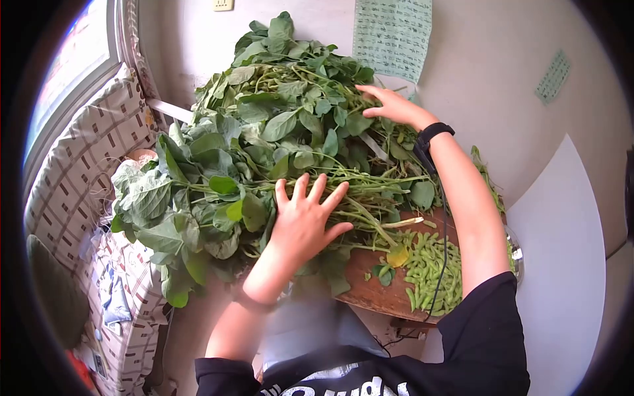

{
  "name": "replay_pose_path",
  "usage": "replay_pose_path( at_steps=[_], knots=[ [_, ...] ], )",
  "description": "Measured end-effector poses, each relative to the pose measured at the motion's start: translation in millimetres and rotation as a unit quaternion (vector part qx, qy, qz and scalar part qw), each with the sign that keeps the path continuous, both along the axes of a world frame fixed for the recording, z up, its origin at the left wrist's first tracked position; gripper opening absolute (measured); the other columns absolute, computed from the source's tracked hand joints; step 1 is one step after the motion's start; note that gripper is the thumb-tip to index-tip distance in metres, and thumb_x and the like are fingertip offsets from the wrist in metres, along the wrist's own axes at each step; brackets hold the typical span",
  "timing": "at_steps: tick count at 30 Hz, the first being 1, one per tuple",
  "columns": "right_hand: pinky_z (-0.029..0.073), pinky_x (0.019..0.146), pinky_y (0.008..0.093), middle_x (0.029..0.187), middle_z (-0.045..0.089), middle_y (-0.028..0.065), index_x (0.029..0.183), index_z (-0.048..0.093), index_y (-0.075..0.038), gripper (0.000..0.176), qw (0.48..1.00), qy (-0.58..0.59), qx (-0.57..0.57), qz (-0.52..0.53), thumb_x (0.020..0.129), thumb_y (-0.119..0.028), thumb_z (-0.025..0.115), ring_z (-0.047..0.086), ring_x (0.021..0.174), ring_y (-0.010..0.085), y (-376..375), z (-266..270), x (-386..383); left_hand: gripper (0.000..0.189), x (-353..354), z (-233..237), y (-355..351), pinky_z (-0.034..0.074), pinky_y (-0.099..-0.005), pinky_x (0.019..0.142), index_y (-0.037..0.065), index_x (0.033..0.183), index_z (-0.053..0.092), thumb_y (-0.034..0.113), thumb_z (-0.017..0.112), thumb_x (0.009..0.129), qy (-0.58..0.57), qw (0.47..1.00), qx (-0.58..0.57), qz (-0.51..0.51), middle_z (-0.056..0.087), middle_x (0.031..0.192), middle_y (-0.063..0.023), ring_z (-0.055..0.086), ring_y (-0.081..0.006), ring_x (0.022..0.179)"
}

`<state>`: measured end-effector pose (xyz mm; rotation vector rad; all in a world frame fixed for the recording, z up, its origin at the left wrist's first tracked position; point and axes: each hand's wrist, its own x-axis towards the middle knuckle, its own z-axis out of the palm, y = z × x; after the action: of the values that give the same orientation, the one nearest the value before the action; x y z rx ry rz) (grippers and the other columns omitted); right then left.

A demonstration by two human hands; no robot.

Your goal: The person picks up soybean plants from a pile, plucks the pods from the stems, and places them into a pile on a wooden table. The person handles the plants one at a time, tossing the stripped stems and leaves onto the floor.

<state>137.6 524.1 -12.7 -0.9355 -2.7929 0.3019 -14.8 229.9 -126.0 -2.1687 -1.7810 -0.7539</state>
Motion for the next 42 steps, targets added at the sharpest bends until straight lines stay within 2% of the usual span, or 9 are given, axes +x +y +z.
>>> replay_pose_path(
  at_steps=[6,8,9,13,19,25,30,35,42],
  knots=[
    [0.039,0.098,0.0448,0.116,0.063,0.0058,0.117,0.062,-0.012,0.036,0.967,-0.134,0.216,-0.025,0.082,-0.021,0.069,0.056,0.114,0.0292,5.8,26.8,14.2,0.066,2.1,-2.7,0.9,0.023,-0.0603,0.105,0.025,0.141,0.046,0.056,0.059,0.084,-0.016,0.999,0.024,0.013,0.051,0.134,-0.0128,0.043,-0.0342,0.124],
    [0.031,0.104,0.0532,0.119,0.062,0.0078,0.121,0.061,-0.015,0.037,0.992,0.017,0.104,0.067,0.085,-0.012,0.065,0.050,0.123,0.0266,19.8,20.5,14.7,0.066,4.1,-2.1,0.7,0.023,-0.0603,0.106,0.024,0.140,0.047,0.056,0.060,0.084,-0.024,0.999,0.023,0.016,0.050,0.134,-0.0131,0.043,-0.0343,0.124],
    [0.014,0.113,0.0581,0.132,0.056,0.0067,0.127,0.056,-0.018,0.043,0.994,0.013,0.103,0.028,0.087,-0.004,0.059,0.047,0.128,0.0223,25.6,12.4,12.6,0.066,4.6,-3.8,1.0,0.023,-0.0604,0.105,0.024,0.140,0.047,0.055,0.061,0.084,-0.029,0.999,0.028,0.016,0.050,0.134,-0.0130,0.043,-0.0342,0.124],
    [0.011,0.114,0.0566,0.132,0.057,0.0040,0.128,0.055,-0.019,0.043,0.977,-0.148,0.140,-0.067,0.088,-0.003,0.055,0.047,0.128,0.0206,21.1,-2.4,7.8,0.065,2.5,-4.2,-0.5,0.023,-0.0600,0.105,0.024,0.140,0.047,0.055,0.060,0.084,-0.032,0.999,0.029,0.011,0.050,0.134,-0.0124,0.042,-0.0339,0.124],
    [0.040,0.095,0.0437,0.109,0.066,0.0055,0.104,0.068,-0.013,0.017,0.979,-0.044,0.192,-0.050,0.090,-0.018,0.060,0.060,0.104,0.0255,33.3,35.3,34.9,0.064,5.0,-6.6,-0.6,0.022,-0.0597,0.106,0.025,0.141,0.046,0.056,0.058,0.086,-0.027,0.998,0.050,0.021,0.050,0.135,-0.0118,0.042,-0.0335,0.124],
    [0.049,0.086,0.0389,0.105,0.068,0.0109,0.106,0.067,-0.007,0.021,0.980,0.000,0.197,0.001,0.091,-0.018,0.058,0.063,0.097,0.0292,11.2,47.8,38.2,0.062,9.9,-4.1,-1.7,0.021,-0.0584,0.107,0.025,0.139,0.049,0.053,0.060,0.085,-0.035,0.997,0.054,0.032,0.051,0.134,-0.0105,0.042,-0.0323,0.125],
    [0.048,0.091,0.0377,0.108,0.067,0.0147,0.111,0.064,-0.002,0.026,0.997,0.048,0.053,0.034,0.088,-0.013,0.062,0.063,0.102,0.0280,29.4,-11.6,20.5,0.064,9.2,-4.9,-4.7,0.021,-0.0581,0.107,0.025,0.139,0.048,0.053,0.061,0.084,-0.033,0.997,0.058,0.027,0.049,0.136,-0.0107,0.041,-0.0320,0.126],
    [0.050,0.085,0.0351,0.098,0.064,0.0125,0.107,0.066,-0.004,0.027,0.998,0.062,-0.007,0.017,0.080,-0.008,0.069,0.063,0.094,0.0262,32.0,-6.2,24.6,0.063,10.8,-7.0,-5.3,0.021,-0.0579,0.108,0.027,0.140,0.047,0.056,0.059,0.085,-0.014,0.997,0.056,0.045,0.050,0.135,-0.0099,0.041,-0.0308,0.125],
    [0.034,0.097,0.0479,0.107,0.056,0.0053,0.101,0.064,-0.016,0.024,0.986,-0.025,0.158,-0.034,0.080,-0.020,0.072,0.048,0.114,0.0269,-11.6,-8.7,27.3,0.063,13.7,-4.9,-8.2,0.021,-0.0574,0.108,0.026,0.140,0.047,0.053,0.061,0.085,-0.028,0.997,0.056,0.041,0.049,0.137,-0.0097,0.040,-0.0311,0.126]
  ],
)
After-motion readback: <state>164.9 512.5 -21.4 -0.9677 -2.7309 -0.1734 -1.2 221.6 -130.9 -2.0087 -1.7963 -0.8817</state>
